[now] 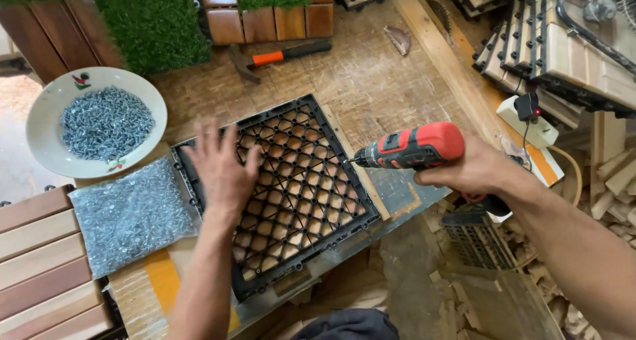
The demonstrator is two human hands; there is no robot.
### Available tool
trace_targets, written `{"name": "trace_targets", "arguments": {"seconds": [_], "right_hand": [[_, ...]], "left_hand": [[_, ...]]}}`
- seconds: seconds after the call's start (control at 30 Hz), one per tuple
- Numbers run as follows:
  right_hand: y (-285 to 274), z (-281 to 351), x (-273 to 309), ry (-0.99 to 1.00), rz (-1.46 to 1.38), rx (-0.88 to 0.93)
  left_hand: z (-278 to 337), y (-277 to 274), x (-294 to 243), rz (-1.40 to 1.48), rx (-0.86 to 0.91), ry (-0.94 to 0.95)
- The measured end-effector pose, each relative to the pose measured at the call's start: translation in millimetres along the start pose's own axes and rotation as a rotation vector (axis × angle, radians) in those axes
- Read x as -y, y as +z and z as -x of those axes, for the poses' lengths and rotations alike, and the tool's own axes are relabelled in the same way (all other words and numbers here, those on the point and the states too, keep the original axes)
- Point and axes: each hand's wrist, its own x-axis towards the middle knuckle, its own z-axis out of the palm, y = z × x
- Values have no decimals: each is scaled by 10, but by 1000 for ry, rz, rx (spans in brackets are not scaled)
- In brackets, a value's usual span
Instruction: The person is assembling decorative wooden tiles by placing wooden slats into a plastic base and securing them with screws using a power drill.
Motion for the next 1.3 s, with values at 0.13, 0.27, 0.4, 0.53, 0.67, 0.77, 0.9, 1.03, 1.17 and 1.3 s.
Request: {"name": "trace_targets", "arguments": {"seconds": [0.13,0.27,0.4,0.53,0.67,0.77,0.9,1.03,1.17,1.3], "right_hand": [[17,-79,171,108,81,9],[72,-168,291,179,233,150],[140,-222,557,307,290,186],[109,-327,735,321,388,205],[161,-386,781,359,324,278],[181,-412,809,366,398,267],[185,-392,880,322,419,288],[221,-391,882,190,673,313],[210,-282,885,130,692,307],[157,-216,625,73,356,168]], "left_hand": [[-154,-37,779,-53,-186,15],[-267,-275,1426,-198,-120,-239],[-322,-390,1873,-275,21,-416],[-326,-163,2325,-365,222,-523],[-151,-84,2552,-250,30,-365],[-166,-59,2476,-127,-65,-337],[-194,-112,2342,22,-94,-388],[-141,-186,2321,43,-228,-219],[-132,-227,2222,133,-322,-309],[-95,-515,1827,278,-368,-532]]}}
